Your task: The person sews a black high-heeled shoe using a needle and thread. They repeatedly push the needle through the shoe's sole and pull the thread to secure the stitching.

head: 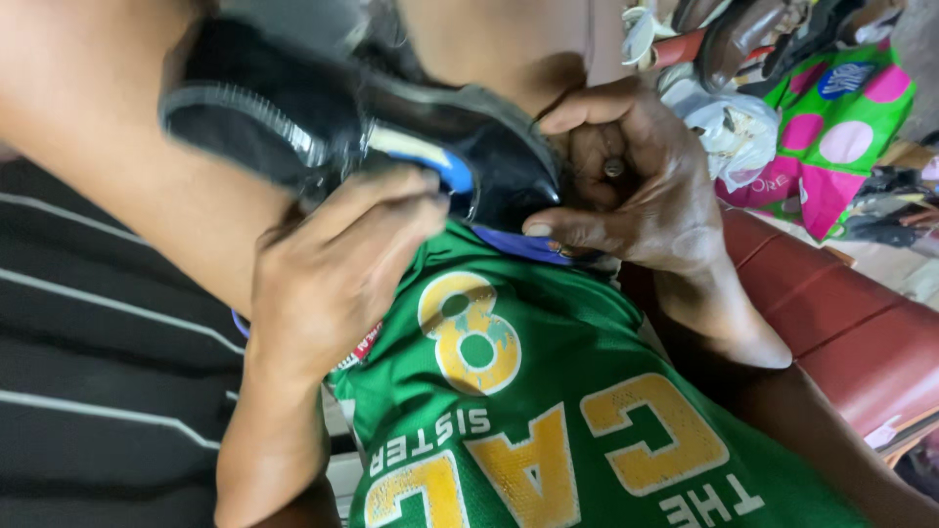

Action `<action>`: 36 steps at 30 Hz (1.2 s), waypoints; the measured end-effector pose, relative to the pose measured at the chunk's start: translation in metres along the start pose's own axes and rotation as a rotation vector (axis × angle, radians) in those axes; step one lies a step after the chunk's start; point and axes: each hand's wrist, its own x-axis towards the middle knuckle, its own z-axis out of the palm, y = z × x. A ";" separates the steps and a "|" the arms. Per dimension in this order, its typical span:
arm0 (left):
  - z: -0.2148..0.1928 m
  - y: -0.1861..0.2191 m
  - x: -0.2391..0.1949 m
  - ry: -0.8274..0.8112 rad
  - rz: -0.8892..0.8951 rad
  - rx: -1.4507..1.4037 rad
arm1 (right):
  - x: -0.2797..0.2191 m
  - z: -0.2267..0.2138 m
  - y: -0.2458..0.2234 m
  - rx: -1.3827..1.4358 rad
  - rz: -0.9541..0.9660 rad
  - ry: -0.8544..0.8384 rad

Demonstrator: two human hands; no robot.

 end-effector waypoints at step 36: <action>0.022 -0.003 0.011 -0.300 -0.200 0.227 | 0.000 -0.007 -0.001 -0.289 -0.054 -0.129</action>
